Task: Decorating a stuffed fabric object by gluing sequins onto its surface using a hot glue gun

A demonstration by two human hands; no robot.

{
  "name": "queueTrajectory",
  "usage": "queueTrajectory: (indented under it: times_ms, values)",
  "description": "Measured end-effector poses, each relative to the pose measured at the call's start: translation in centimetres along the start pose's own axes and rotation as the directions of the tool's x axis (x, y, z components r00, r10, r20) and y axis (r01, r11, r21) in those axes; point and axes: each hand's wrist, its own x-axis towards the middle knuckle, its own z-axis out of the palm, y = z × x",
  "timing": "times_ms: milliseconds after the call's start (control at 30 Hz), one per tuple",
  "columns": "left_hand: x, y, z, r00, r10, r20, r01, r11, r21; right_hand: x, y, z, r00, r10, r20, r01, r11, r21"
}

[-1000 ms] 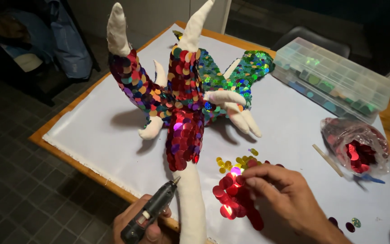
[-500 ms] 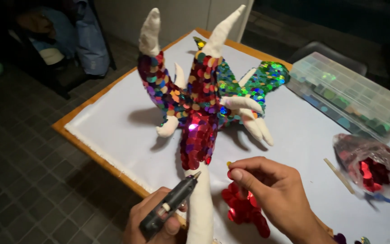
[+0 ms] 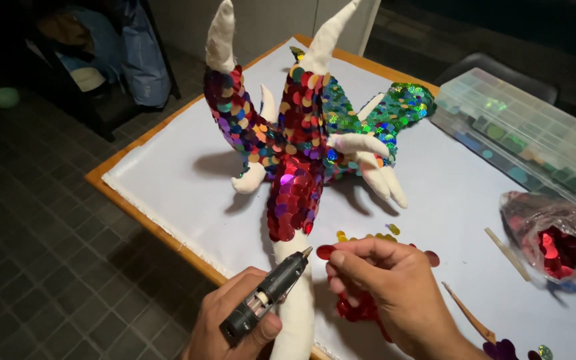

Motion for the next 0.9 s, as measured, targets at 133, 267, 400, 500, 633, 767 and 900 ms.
queueTrajectory:
  times_ms: [133,267,400,500,633,767,900]
  values:
    - [0.0,0.0,0.5,0.998,-0.056,0.018,0.054,0.996,0.073,1.0,1.6,-0.4,0.996,-0.09,-0.018,0.091,0.995,0.03]
    - [0.1,0.0,0.7,0.997,-0.074,0.039,0.068,0.99,0.125,1.0,1.7,-0.4,0.995,-0.091,-0.03,0.091,0.996,-0.003]
    - [0.1,-0.7,0.8,0.999,-0.025,0.033,0.02,0.99,0.142,0.7,1.6,-0.3,0.995,-0.102,-0.001,0.102,0.995,0.013]
    - [0.1,-0.7,0.9,0.999,-0.037,0.034,0.032,0.99,0.137,0.2,1.4,0.1,0.996,-0.087,-0.025,0.085,0.995,-0.053]
    - [-0.1,-1.1,1.0,0.998,-0.05,0.038,0.042,0.983,0.176,0.4,1.8,0.0,0.993,-0.119,-0.015,0.119,0.992,-0.037]
    - [-0.1,-1.1,1.0,0.998,-0.049,0.044,0.041,0.985,0.167,0.5,2.0,-0.1,0.989,-0.145,-0.004,0.144,0.987,-0.064]
    - [-0.1,-1.2,1.1,0.998,-0.031,0.047,0.023,0.986,0.163,0.7,2.2,-0.2,0.988,-0.153,0.017,0.154,0.987,-0.044]
